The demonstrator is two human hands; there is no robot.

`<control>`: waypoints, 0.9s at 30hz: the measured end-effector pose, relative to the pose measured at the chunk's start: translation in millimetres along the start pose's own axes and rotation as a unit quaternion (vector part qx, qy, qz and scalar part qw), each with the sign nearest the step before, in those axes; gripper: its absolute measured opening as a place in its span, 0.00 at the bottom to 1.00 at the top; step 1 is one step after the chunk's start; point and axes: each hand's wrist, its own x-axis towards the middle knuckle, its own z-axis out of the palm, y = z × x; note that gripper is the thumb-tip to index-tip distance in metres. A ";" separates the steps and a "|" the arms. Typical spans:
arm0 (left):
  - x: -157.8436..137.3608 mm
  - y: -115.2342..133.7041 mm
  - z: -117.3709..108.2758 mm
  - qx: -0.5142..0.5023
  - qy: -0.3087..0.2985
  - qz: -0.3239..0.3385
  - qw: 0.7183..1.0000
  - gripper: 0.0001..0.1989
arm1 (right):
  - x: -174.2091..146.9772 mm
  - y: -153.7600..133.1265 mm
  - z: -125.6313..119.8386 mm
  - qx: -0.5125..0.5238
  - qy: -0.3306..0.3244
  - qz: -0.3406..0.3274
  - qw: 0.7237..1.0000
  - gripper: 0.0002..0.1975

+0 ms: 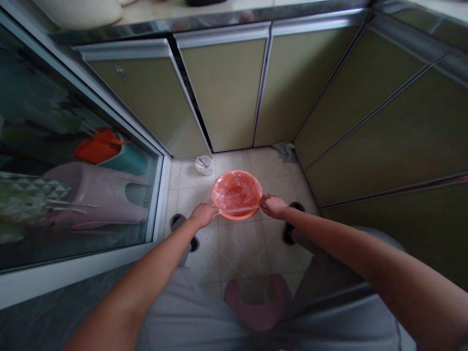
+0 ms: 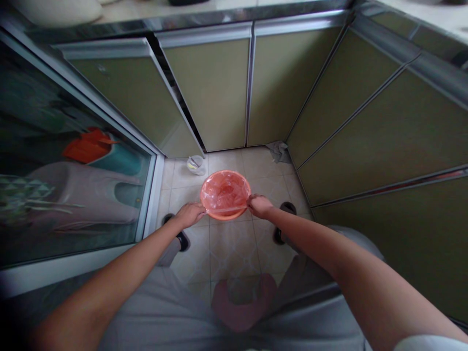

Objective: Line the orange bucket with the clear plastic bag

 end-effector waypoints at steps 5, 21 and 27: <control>-2.5 17.2 2.3 0.005 -0.043 0.017 0.999 0.11 | -5.0 4.4 11.9 -0.006 -0.008 -0.017 1.000 0.15; 16.1 35.5 9.7 0.030 -0.127 0.009 0.991 0.12 | 7.3 14.0 34.4 -0.074 -0.051 -0.063 0.994 0.16; 18.8 36.9 9.8 0.046 -0.147 0.016 0.988 0.13 | 6.4 15.3 32.8 -0.069 -0.058 -0.076 0.993 0.14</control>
